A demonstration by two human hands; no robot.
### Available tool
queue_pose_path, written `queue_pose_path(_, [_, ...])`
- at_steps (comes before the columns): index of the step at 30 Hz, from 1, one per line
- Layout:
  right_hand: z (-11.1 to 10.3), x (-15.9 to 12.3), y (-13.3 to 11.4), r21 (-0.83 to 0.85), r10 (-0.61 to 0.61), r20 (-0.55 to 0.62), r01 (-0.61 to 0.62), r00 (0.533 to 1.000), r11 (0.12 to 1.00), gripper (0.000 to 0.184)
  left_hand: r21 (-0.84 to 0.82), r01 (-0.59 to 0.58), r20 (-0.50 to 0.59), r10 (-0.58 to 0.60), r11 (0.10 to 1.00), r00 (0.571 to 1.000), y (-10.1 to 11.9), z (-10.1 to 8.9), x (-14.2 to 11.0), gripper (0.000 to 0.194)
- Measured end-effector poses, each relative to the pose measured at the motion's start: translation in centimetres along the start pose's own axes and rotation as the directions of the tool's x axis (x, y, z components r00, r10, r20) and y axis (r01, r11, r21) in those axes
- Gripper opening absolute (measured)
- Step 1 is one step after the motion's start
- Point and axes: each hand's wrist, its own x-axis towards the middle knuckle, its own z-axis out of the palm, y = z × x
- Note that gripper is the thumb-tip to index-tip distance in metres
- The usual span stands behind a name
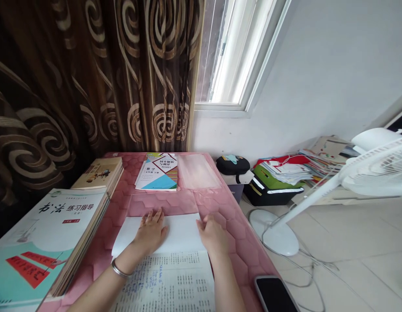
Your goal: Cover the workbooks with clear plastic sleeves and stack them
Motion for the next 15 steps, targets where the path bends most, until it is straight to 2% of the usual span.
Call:
queue_pose_path(4, [0.4,0.2,0.0,0.079,-0.049,0.019,0.047,0.999,0.996,0.013,-0.018,-0.036,0.014,0.036,0.999,0.999,0.5,-0.1,0.8,0.062])
queue_pose_path(11, [1.7,1.4,1.2,0.247,-0.107,0.050,0.092,0.993,0.965,0.011,-0.109,-0.272,0.076,0.281,0.956,0.957,2.5,-1.0,2.9,0.063])
queue_pose_path(15, [2.1,1.7,1.6,0.277,-0.117,0.042,0.101,0.992,0.956,0.013,-0.128,-0.298,0.096,0.311,0.946,0.946,2.9,-1.1,3.4,0.062])
